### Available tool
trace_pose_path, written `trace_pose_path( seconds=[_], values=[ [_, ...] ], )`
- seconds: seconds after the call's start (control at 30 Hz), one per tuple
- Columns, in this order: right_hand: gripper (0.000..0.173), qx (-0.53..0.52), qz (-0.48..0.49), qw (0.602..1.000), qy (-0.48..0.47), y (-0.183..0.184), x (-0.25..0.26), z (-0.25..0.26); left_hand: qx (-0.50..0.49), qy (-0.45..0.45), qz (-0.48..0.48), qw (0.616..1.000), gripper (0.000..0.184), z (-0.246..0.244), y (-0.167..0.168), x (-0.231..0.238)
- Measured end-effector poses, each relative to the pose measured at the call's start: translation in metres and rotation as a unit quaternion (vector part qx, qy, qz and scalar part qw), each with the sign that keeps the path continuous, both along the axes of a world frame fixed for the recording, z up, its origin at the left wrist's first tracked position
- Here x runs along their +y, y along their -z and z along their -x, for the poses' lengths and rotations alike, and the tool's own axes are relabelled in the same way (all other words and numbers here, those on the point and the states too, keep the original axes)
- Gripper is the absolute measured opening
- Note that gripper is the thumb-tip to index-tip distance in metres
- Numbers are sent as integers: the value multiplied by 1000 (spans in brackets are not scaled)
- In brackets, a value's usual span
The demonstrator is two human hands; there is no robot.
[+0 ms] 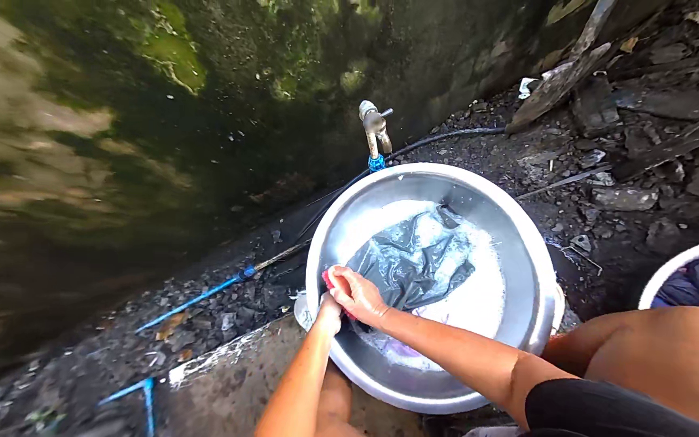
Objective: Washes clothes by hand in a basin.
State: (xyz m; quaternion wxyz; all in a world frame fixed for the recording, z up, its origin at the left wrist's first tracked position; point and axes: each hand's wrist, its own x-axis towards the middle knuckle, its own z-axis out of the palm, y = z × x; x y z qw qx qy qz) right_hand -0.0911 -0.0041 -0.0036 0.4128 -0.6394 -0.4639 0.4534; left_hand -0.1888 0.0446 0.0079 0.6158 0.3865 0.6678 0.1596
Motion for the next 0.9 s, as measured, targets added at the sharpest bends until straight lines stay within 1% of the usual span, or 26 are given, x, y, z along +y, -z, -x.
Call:
trace_pose_path(
  seconds=[0.1,0.13,0.17,0.2,0.27,0.33,0.4,0.43,0.5,0.53,0.57,0.6,0.63,0.67,0.73,0.77,0.8,0.83,0.9],
  values=[
    [56,21,-45,999,-4,-2,-3,0,-101,-50,-70,991,48,-5,-6,1],
    [56,22,-54,998,-1,-2,-3,2,-117,-70,-85,987,48,-9,-9,2],
    [55,13,-59,998,6,1,-2,3,-104,-84,-91,987,47,-13,-12,2],
    [55,-16,-45,999,3,5,0,0,-60,-90,-93,990,47,-16,-16,2],
    [56,-123,44,991,-26,23,-1,-23,39,-68,-79,994,54,-21,-28,-2],
    [58,-199,142,969,-23,57,-6,-71,79,-35,-84,993,59,-29,-47,-9],
    [57,-244,180,953,13,73,-15,-124,68,-26,-98,993,57,-29,-69,-13],
    [55,-252,197,947,37,80,-26,-147,54,-31,-99,993,56,-24,-75,-18],
    [56,-243,238,937,81,89,-39,-182,30,-49,-114,992,55,-12,-79,-19],
    [56,-229,257,933,107,85,-40,-190,33,-61,-124,990,54,-9,-76,-20],
    [55,-200,267,933,135,77,-37,-191,45,-65,-132,988,53,-8,-71,-22],
    [53,-160,253,940,162,65,-33,-182,62,-58,-134,987,52,-6,-63,-25],
    [52,-120,208,955,173,49,-27,-160,78,-43,-130,987,51,-3,-53,-26],
    [52,-82,148,973,159,31,-20,-129,90,-23,-117,989,52,-2,-43,-25],
    [52,-18,40,997,69,4,-14,-56,93,-5,-99,991,49,-7,-27,-27],
    [54,-10,11,1000,11,1,-14,-28,95,-10,-109,989,44,-12,-25,-29],
    [55,-22,8,999,-26,7,-11,-14,99,-15,-115,988,43,-14,-27,-28],
    [55,-47,26,998,-43,21,-7,-14,103,-10,-108,989,46,-15,-33,-25],
    [56,-132,81,986,-60,56,0,-44,100,7,-116,988,50,-17,-49,-24]
  ],
)
